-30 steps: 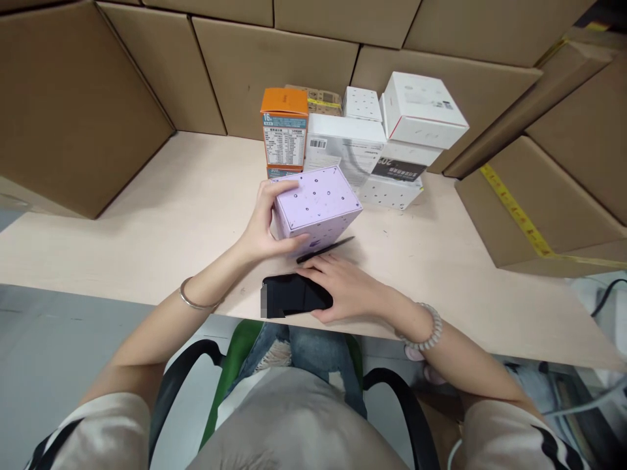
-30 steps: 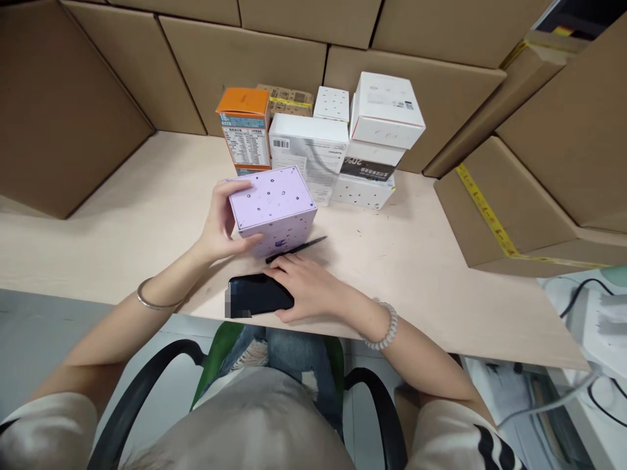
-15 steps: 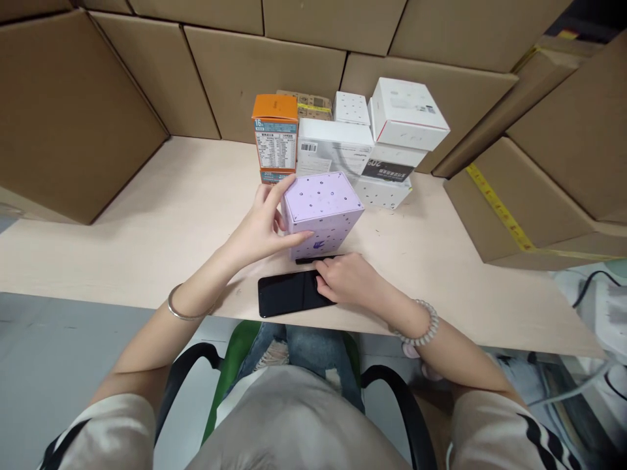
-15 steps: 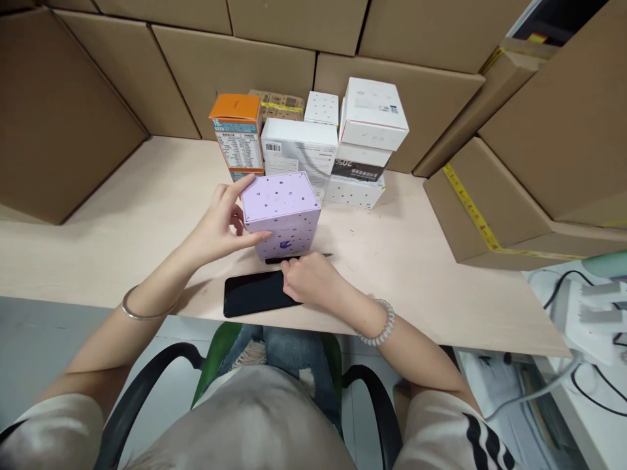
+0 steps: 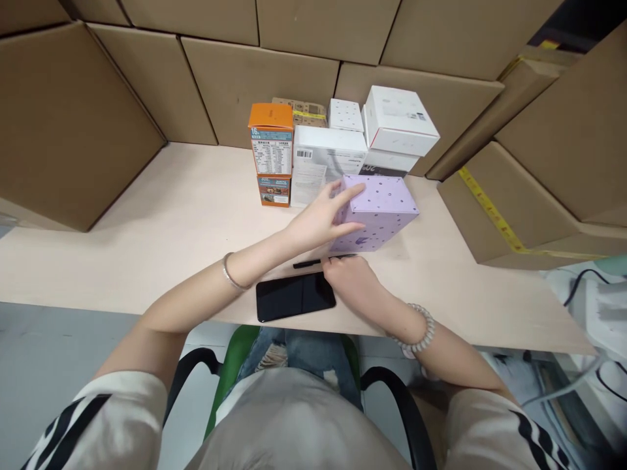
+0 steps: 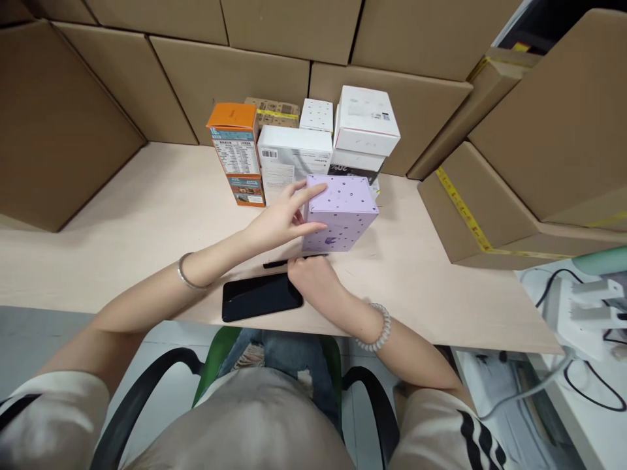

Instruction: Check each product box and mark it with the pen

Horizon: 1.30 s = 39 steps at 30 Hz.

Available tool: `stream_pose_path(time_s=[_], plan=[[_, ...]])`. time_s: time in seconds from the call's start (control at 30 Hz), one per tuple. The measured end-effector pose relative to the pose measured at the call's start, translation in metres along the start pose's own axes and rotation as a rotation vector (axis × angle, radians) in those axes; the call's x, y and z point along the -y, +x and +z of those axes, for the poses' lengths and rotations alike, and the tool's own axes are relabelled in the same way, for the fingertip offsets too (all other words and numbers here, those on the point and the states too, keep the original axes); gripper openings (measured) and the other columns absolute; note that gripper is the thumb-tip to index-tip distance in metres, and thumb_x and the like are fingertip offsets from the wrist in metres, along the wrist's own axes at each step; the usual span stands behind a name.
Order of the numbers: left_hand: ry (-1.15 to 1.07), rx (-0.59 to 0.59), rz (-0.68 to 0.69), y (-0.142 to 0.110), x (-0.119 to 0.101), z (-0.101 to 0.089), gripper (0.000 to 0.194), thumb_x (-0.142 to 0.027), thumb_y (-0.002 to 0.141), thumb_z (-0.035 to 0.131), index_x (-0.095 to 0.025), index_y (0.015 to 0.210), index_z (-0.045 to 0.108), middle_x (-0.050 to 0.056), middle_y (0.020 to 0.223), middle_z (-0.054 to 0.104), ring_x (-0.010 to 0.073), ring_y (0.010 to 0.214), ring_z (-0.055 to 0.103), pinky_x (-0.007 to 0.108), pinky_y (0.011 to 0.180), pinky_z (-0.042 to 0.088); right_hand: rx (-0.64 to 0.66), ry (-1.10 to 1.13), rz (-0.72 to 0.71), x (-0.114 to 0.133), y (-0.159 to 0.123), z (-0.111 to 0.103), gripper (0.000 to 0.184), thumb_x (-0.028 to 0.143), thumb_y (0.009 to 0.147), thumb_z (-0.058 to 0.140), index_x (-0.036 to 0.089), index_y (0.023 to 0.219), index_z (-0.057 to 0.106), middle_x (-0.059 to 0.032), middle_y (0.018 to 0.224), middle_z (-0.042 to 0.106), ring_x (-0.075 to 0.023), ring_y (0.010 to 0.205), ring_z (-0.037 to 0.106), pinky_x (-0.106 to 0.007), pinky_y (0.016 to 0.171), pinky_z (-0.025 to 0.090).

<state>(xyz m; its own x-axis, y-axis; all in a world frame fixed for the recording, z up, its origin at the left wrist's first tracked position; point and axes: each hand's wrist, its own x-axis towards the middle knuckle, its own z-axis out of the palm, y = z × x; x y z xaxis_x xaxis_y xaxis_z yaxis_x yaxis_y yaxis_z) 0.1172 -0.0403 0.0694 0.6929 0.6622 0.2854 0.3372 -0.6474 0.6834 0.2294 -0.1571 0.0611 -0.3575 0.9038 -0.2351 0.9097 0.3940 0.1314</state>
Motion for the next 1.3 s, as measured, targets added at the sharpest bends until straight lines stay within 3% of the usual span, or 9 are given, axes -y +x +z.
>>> stream_pose_path(time_s=[0.17,0.23,0.47,0.63,0.87,1.03,1.17,1.3], plan=[[0.116,-0.028,0.142,0.031,0.009,0.023,0.063,-0.032,0.100,0.072,-0.025,0.158,0.049,0.023,0.179,0.022,0.0374,0.151,0.055,0.054,0.118,0.056,0.020,0.018,0.046,-0.009,0.005,-0.002,0.037,-0.002,0.100,0.045,0.004,0.115,0.078,-0.0233,0.104,0.083,-0.0295,0.092,0.082,-0.034,0.062,0.046],[0.172,-0.041,0.201,0.042,0.012,0.031,0.058,-0.026,0.102,0.067,-0.025,0.157,0.048,0.021,0.178,0.026,0.0365,0.156,0.051,0.054,0.119,0.055,0.019,0.024,0.053,-0.013,0.006,-0.001,0.038,-0.001,0.100,0.044,0.005,0.117,0.078,-0.0231,0.105,0.083,-0.0297,0.093,0.082,-0.033,0.064,0.048],[0.355,0.020,0.227,0.068,0.007,0.042,0.057,-0.027,0.104,0.065,-0.019,0.157,0.046,0.023,0.175,0.034,0.0364,0.156,0.051,0.056,0.126,0.047,0.010,0.037,0.070,-0.019,0.009,0.004,0.038,0.000,0.101,0.045,0.004,0.122,0.077,-0.0235,0.107,0.083,-0.0298,0.095,0.082,-0.033,0.067,0.050],[0.449,-0.005,0.224,0.076,0.006,0.047,0.056,-0.026,0.106,0.061,-0.019,0.159,0.046,0.024,0.173,0.035,0.0408,0.154,0.052,0.058,0.125,0.047,0.010,0.040,0.073,-0.020,0.010,0.006,0.041,0.000,0.102,0.042,0.004,0.127,0.075,-0.0233,0.110,0.083,-0.0298,0.098,0.082,-0.034,0.069,0.052],[0.511,-0.068,0.254,0.079,0.013,0.054,0.057,-0.021,0.106,0.054,-0.022,0.162,0.044,0.021,0.173,0.037,0.0382,0.141,0.061,0.056,0.114,0.057,0.016,0.031,0.069,-0.022,0.013,0.009,0.039,0.001,0.102,0.043,0.004,0.126,0.074,-0.0231,0.111,0.082,-0.0294,0.097,0.082,-0.033,0.065,0.049],[0.551,-0.058,0.200,0.080,0.007,0.053,0.056,-0.021,0.105,0.050,-0.021,0.161,0.045,0.022,0.171,0.040,0.0377,0.133,0.066,0.052,0.106,0.061,0.020,0.023,0.072,-0.021,0.012,0.012,0.039,0.000,0.101,0.043,0.004,0.125,0.073,-0.0222,0.107,0.083,-0.0301,0.094,0.082,-0.034,0.064,0.048],[0.532,-0.070,0.253,0.073,0.005,0.046,0.054,-0.034,0.108,0.048,-0.019,0.160,0.045,0.023,0.170,0.041,0.0403,0.144,0.058,0.058,0.117,0.053,0.017,0.014,0.072,-0.021,0.012,0.010,0.038,0.000,0.101,0.043,0.005,0.124,0.073,-0.0233,0.113,0.082,-0.0294,0.097,0.081,-0.033,0.065,0.046],[0.520,-0.208,0.302,0.065,0.011,0.031,0.056,-0.043,0.109,0.042,-0.018,0.159,0.047,0.020,0.172,0.040,0.0391,0.163,0.038,0.065,0.133,0.030,0.032,0.010,0.078,-0.020,0.011,0.009,0.036,0.000,0.101,0.044,0.006,0.121,0.074,-0.0218,0.107,0.083,-0.0281,0.093,0.081,-0.032,0.062,0.043]])
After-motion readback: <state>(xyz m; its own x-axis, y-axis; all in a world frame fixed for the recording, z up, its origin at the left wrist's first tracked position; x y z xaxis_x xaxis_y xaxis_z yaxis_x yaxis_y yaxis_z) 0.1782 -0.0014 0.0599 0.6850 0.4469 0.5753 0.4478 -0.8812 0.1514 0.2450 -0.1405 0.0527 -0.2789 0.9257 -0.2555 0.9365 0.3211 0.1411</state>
